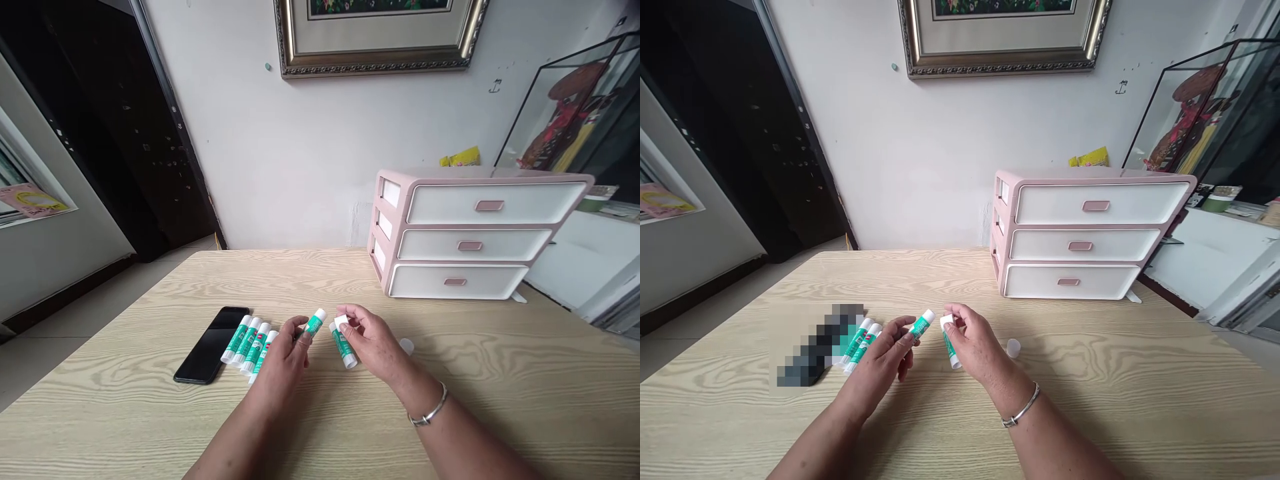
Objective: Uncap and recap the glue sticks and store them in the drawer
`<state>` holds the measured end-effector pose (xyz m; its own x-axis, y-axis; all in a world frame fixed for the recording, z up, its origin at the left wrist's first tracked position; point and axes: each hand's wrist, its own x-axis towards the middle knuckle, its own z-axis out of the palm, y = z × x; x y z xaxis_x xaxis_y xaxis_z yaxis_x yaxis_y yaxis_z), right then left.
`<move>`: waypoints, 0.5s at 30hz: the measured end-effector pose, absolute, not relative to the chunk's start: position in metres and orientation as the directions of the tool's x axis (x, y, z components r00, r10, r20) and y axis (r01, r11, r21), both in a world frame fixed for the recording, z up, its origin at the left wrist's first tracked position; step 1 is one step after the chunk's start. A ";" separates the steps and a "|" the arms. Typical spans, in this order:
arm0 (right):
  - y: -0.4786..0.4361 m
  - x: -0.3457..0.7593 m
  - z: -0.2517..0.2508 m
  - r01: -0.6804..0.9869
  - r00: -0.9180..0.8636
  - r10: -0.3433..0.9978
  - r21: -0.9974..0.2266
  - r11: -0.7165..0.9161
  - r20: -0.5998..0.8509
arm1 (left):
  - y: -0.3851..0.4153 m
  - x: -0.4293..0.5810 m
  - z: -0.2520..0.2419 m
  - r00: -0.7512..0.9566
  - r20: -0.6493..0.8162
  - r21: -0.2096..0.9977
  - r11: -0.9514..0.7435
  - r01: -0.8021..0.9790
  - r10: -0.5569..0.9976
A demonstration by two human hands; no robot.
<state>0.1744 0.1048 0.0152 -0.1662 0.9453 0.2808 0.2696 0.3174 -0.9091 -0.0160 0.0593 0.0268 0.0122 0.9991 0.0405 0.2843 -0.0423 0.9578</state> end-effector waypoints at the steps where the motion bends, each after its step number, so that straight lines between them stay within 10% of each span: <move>1: 0.105 0.174 0.016 0.237 -0.157 0.945 -0.917 0.319 0.288 | 0.058 -0.017 0.028 0.058 0.014 0.983 -0.024 0.183 0.998; 15: 0.095 0.179 0.024 0.181 -0.277 0.858 -0.853 0.490 0.433 | 0.053 -0.020 0.037 0.207 -0.164 0.986 0.159 0.041 0.965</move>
